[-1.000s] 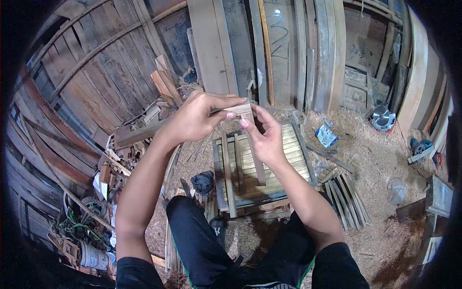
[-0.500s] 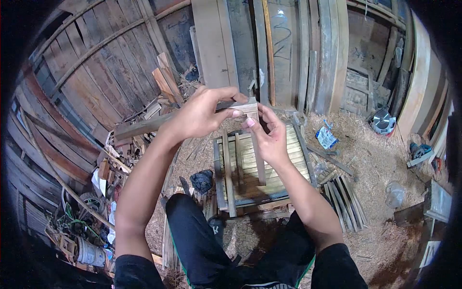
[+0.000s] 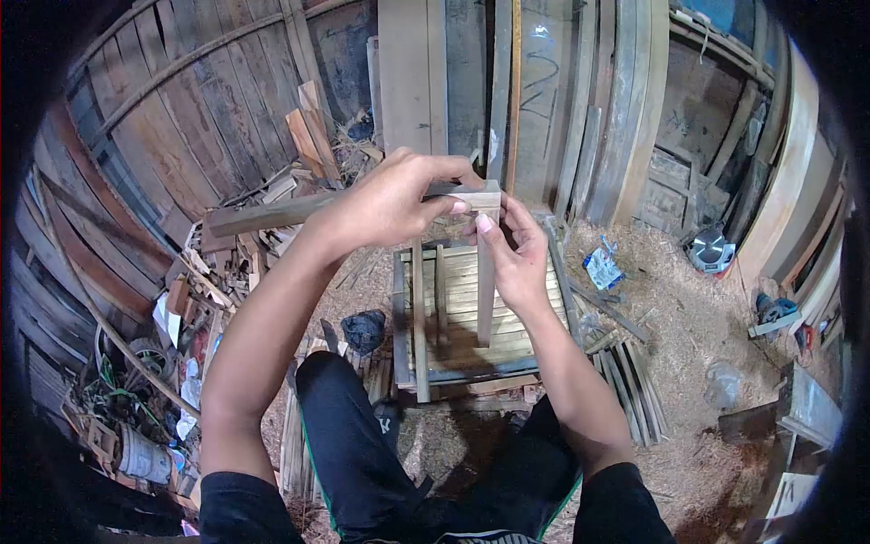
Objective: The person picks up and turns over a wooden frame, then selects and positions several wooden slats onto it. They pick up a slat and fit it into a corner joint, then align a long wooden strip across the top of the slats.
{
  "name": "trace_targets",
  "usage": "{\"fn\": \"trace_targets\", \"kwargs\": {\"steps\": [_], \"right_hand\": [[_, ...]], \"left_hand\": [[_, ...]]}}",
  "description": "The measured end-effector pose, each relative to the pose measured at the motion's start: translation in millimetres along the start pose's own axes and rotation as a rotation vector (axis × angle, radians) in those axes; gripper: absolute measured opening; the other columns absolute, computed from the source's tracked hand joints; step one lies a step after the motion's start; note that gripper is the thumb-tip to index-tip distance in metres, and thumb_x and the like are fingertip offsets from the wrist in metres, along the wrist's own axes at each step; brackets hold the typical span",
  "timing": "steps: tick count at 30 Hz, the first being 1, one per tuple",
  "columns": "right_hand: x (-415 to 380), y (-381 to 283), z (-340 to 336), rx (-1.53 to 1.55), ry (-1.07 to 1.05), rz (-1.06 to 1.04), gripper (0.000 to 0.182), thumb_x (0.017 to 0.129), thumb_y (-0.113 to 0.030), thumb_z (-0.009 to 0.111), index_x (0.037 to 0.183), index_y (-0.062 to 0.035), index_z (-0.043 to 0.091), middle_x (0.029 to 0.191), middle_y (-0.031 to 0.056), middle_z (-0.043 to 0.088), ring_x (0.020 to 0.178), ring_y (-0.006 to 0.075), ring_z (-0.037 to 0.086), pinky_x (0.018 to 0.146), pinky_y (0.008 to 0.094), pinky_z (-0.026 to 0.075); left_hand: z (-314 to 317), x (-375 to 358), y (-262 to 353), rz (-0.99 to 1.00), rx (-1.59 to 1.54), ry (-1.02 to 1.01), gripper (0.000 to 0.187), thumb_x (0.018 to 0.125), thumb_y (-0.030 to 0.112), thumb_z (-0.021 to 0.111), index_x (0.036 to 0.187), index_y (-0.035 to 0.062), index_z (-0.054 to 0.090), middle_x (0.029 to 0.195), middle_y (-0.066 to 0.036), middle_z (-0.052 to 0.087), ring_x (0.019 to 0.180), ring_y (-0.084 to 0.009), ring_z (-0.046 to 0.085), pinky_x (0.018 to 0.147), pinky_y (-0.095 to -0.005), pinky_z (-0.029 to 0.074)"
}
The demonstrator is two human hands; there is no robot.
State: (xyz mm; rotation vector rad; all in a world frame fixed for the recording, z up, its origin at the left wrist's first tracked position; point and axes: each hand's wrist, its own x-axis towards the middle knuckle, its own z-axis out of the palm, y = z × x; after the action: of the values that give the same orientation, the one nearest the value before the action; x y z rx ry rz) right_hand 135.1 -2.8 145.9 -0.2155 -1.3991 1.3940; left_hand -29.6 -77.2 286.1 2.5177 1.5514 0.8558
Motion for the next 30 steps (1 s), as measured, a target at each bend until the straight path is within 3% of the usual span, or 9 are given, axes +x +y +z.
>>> {"fn": "trace_targets", "kwargs": {"steps": [5, 7, 16, 23, 25, 30], "right_hand": [[2.5, -3.6, 1.5, -0.024, 0.007, 0.006, 0.044, 0.106, -0.017, 0.066, 0.143, 0.0048, 0.054, 0.117, 0.0100, 0.071, 0.098, 0.0123, 0.067, 0.085, 0.0280, 0.056], [3.8, -3.4, 2.9, -0.021, 0.060, 0.028, 0.042, 0.107, -0.019, 0.065, 0.141, 0.0046, 0.056, 0.112, 0.0082, 0.071, 0.095, 0.0115, 0.068, 0.084, 0.0269, 0.055], [6.4, -4.3, 5.6, -0.039, 0.109, 0.033, 0.039, 0.107, -0.022, 0.066, 0.134, 0.0047, 0.062, 0.105, 0.0068, 0.071, 0.093, 0.0112, 0.068, 0.082, 0.0285, 0.058], [5.7, -8.8, 4.6, -0.061, 0.079, -0.013, 0.037, 0.107, -0.024, 0.066, 0.131, 0.0047, 0.064, 0.102, 0.0059, 0.071, 0.092, 0.0108, 0.067, 0.082, 0.0296, 0.059], [5.1, -8.9, 4.2, -0.050, 0.080, -0.009, 0.038, 0.107, -0.024, 0.066, 0.131, 0.0050, 0.065, 0.102, 0.0060, 0.072, 0.092, 0.0107, 0.067, 0.083, 0.0290, 0.058], [5.0, -4.1, 5.5, -0.095, 0.115, -0.043, 0.038, 0.107, -0.024, 0.067, 0.131, 0.0053, 0.065, 0.104, 0.0062, 0.072, 0.093, 0.0109, 0.067, 0.084, 0.0280, 0.057]], "left_hand": [[-0.1, -0.1, 5.2, -0.025, 0.015, -0.007, 0.024, 0.093, 0.005, 0.073, 0.117, 0.0012, 0.072, 0.100, -0.024, 0.075, 0.092, -0.0408, 0.074, 0.081, -0.0481, 0.055], [-2.2, 0.4, 10.8, -0.127, 0.028, -0.054, 0.024, 0.093, 0.006, 0.073, 0.116, 0.0013, 0.072, 0.099, -0.024, 0.075, 0.088, -0.0404, 0.074, 0.079, -0.0482, 0.055], [7.6, -1.6, 0.2, -0.006, 0.034, 0.036, 0.024, 0.094, 0.007, 0.072, 0.117, 0.0023, 0.071, 0.094, -0.025, 0.074, 0.085, -0.0427, 0.072, 0.078, -0.0482, 0.055], [5.7, 0.4, 3.6, -0.066, 0.012, -0.002, 0.024, 0.094, 0.009, 0.072, 0.117, 0.0021, 0.070, 0.088, -0.026, 0.072, 0.077, -0.0394, 0.072, 0.074, -0.0489, 0.053], [3.0, 1.8, 10.6, -0.161, 0.030, -0.059, 0.026, 0.093, 0.009, 0.075, 0.117, -0.0010, 0.071, 0.109, -0.022, 0.076, 0.110, -0.0369, 0.073, 0.092, -0.0435, 0.056], [5.5, 1.4, 11.7, -0.113, 0.027, -0.003, 0.025, 0.093, 0.013, 0.077, 0.113, -0.0004, 0.071, 0.106, -0.021, 0.076, 0.108, -0.0375, 0.074, 0.090, -0.0438, 0.056]]}}
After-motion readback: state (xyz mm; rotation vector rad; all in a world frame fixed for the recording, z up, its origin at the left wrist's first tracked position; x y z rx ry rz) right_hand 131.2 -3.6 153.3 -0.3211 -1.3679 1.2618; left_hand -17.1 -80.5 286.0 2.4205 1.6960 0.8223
